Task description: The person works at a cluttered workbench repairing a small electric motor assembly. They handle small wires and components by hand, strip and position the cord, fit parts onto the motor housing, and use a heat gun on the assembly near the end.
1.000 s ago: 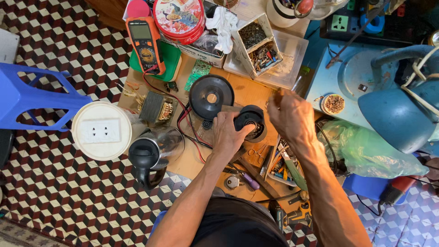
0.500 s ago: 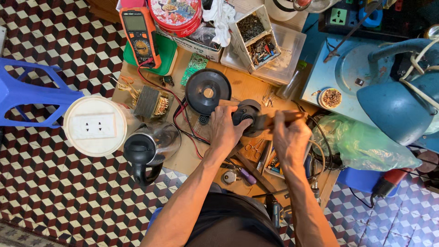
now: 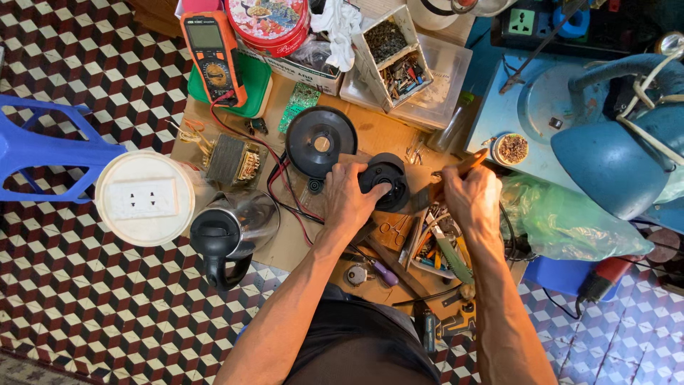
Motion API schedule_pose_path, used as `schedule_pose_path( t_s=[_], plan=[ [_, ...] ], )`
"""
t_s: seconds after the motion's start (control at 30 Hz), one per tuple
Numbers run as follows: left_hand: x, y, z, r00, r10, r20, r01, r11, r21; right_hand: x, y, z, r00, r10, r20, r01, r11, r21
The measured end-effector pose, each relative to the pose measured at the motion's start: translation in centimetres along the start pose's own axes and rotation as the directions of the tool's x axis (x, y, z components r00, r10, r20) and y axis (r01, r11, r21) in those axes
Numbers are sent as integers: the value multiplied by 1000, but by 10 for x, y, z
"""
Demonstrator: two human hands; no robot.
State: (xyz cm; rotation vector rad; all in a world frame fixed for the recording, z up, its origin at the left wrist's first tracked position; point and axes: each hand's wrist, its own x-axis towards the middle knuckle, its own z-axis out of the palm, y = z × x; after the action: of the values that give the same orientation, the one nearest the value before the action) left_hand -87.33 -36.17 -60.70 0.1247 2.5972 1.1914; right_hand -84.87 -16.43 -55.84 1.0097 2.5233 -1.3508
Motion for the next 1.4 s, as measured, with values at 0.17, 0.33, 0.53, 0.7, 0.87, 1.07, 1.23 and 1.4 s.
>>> schedule_pose_path(
  t_s=[0.17,0.33,0.53,0.7,0.87,1.07,1.23,1.4],
  plan=[
    [2,2,0,996,-78,39,77,997,21,4,-2,11,998,-33,-50,40,989,144],
    [4,2,1,1000,10,-18,-10,1000,8,1,-7,9,919,-377,-113,360,921,-150],
    [0,3,-1,999,0,-33,0,1000,-4,5,-17,13,939,-337,-71,335,941,-37],
    [9,13,-16,994,-55,99,50,997,52,-12,-6,13,910,-410,-64,413,910,34],
    [51,30,-36,869,-240,432,72,926,371,-57,8,-8,944,-298,-140,295,955,-41],
    [60,41,-40,876,-170,452,-31,914,405,-106,-1,57,968,-126,-218,199,914,354],
    [56,45,-43,864,-209,458,12,918,396,-119,-4,69,980,-121,-156,193,767,613],
    [56,44,-44,863,-211,460,15,919,394,-106,2,50,960,-69,-273,223,779,586]
  ],
)
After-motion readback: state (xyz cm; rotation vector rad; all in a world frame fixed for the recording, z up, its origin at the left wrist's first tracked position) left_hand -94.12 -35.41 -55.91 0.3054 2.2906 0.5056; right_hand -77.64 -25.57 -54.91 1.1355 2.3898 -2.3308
